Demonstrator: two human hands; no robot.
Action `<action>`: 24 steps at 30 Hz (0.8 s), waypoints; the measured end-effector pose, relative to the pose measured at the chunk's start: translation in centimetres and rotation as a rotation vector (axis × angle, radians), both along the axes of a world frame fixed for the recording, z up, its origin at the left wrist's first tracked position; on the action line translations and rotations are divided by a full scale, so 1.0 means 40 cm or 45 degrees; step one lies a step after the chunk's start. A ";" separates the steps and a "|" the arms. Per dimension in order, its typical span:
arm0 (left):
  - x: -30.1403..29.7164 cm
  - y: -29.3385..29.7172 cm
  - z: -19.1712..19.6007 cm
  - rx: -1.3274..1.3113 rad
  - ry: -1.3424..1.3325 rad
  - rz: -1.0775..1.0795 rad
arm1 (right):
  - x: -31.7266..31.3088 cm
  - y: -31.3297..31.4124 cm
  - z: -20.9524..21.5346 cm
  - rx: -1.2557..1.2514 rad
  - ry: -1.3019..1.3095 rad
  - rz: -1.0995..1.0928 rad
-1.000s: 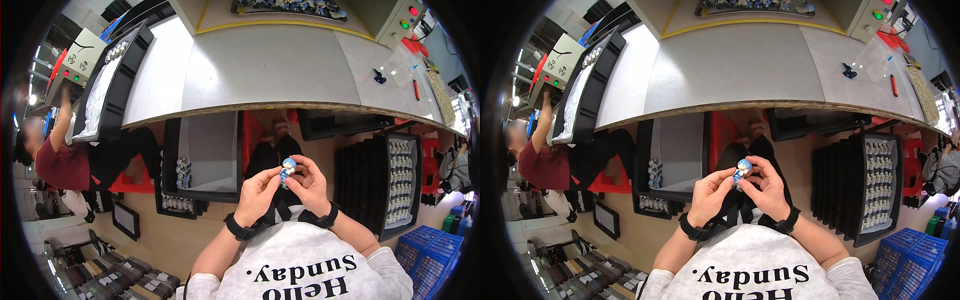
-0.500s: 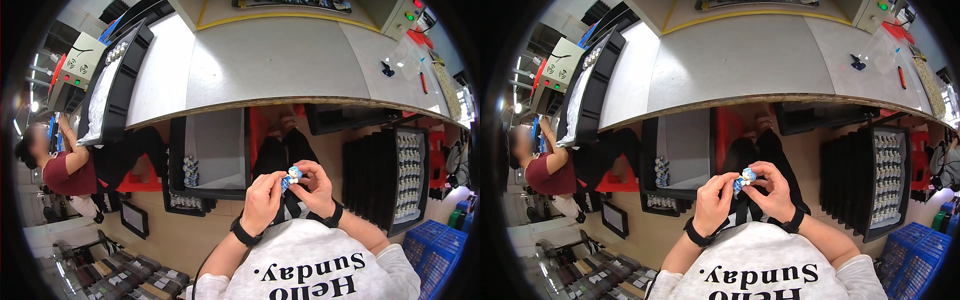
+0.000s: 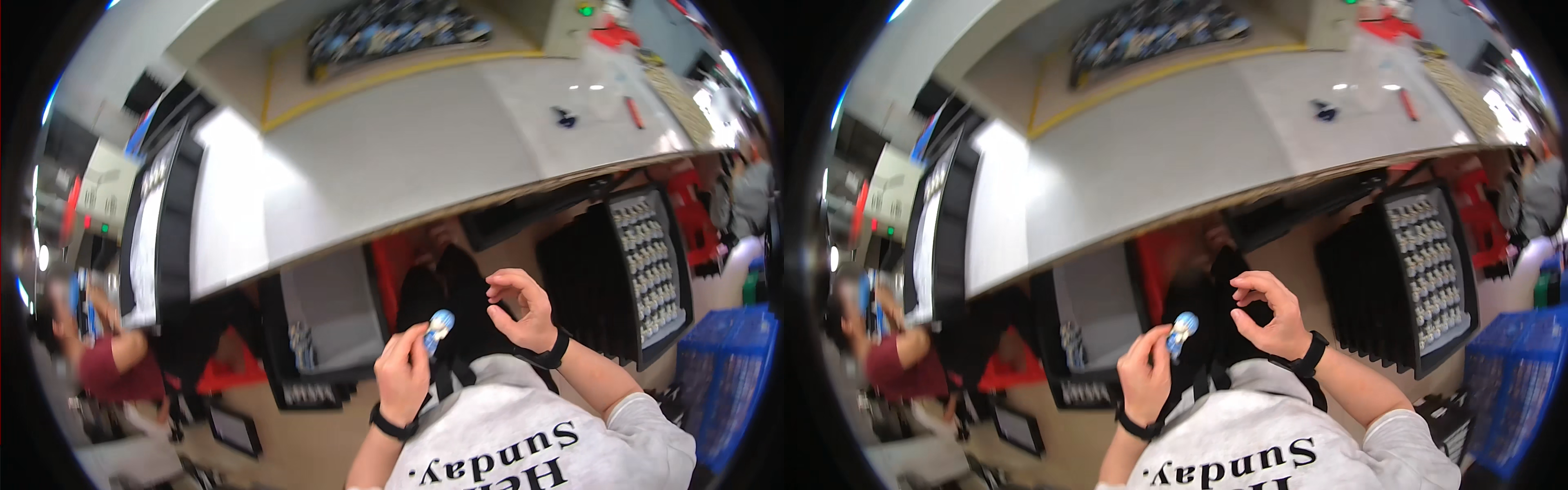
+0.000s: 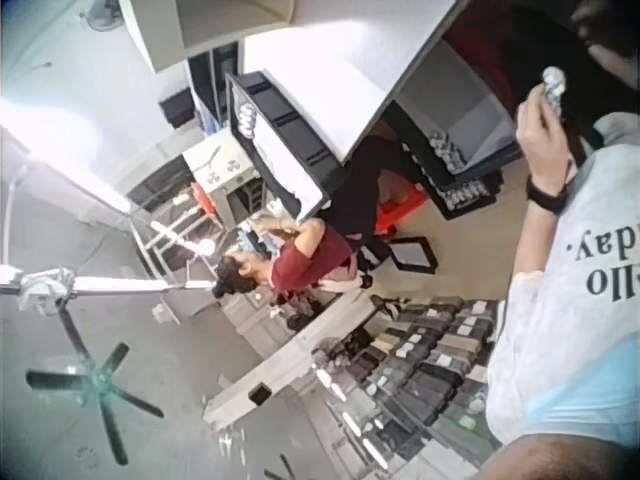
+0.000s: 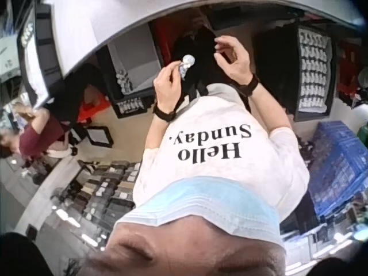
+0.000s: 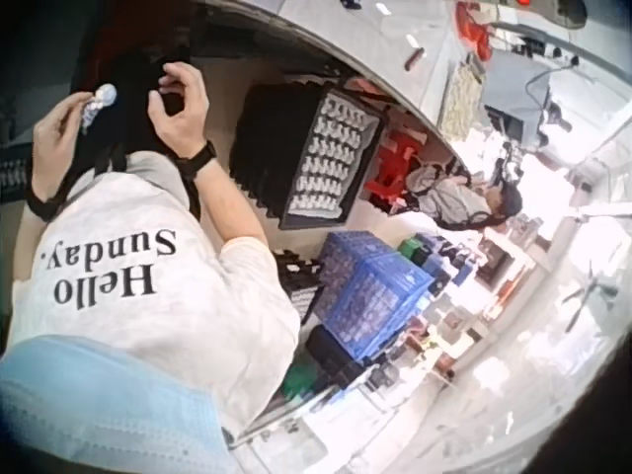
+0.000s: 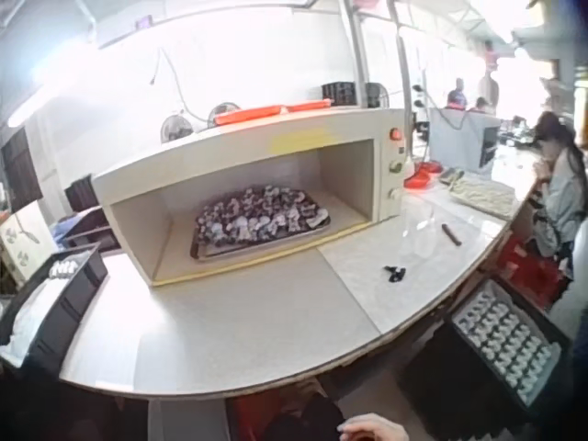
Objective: The person assembles small blue and white figurines at a workstation. They pick up a figurine, apply glue from a small bottle to its head, and then attach a small white component. The person repeats this process for multiple figurines, placing the finished items into a tray.
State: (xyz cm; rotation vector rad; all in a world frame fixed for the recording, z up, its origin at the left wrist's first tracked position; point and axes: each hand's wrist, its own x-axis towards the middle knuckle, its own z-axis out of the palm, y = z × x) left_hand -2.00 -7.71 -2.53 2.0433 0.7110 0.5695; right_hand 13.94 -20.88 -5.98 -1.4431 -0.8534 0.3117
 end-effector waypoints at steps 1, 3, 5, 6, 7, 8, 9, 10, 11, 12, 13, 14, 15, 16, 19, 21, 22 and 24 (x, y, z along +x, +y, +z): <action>-0.005 0.001 -0.005 -0.003 -0.008 0.027 | 0.037 -0.009 0.009 0.024 -0.029 -0.115; -0.018 0.006 -0.014 -0.124 0.135 0.095 | 0.118 -0.023 0.044 0.092 -0.107 -0.392; -0.016 0.011 -0.032 -0.117 0.099 0.104 | 0.216 -0.055 0.060 0.215 -0.127 -0.710; -0.007 0.011 -0.041 -0.111 0.045 0.096 | 0.275 -0.077 0.070 0.300 -0.128 -0.852; 0.004 0.014 -0.043 -0.082 0.013 0.069 | 0.334 -0.108 0.084 0.309 -0.244 -0.986; 0.008 0.011 -0.039 -0.052 -0.016 0.077 | 0.391 -0.126 0.098 0.319 -0.348 -1.084; 0.020 0.001 -0.005 -0.106 0.025 0.110 | 0.442 -0.136 0.116 0.306 -0.352 -1.144; 0.017 0.000 0.021 -0.069 -0.075 0.053 | 0.491 -0.140 0.134 0.294 -0.347 -1.192; 0.025 0.001 0.041 -0.076 -0.074 0.054 | 0.539 -0.146 0.148 0.167 -0.440 -1.201; 0.035 -0.002 0.057 -0.076 -0.070 0.057 | 0.583 -0.160 0.162 0.045 -0.526 -1.209; 0.040 0.000 0.056 -0.110 -0.049 0.072 | 0.626 -0.167 0.176 -0.044 -0.517 -1.186; 0.042 0.006 0.050 -0.139 -0.022 0.101 | 0.663 -0.161 0.184 -0.145 -0.493 -1.138; 0.040 0.014 0.043 -0.171 0.004 0.131 | 0.693 -0.151 0.191 -0.247 -0.470 -1.088; 0.040 0.022 0.042 -0.138 0.020 0.126 | 0.725 -0.139 0.196 -0.349 -0.450 -1.033; 0.032 0.046 0.043 -0.007 0.014 0.128 | 0.837 -0.108 0.151 -0.550 -0.497 -0.908; 0.033 0.045 0.078 0.034 0.015 0.139 | 0.859 -0.077 0.162 -0.854 -0.632 -0.870; 0.031 0.047 0.082 0.075 -0.005 0.125 | 0.894 -0.099 0.147 -0.790 -0.704 -0.836; 0.034 0.052 0.110 0.184 -0.066 0.099 | 0.912 -0.116 0.158 -0.832 -0.746 -0.776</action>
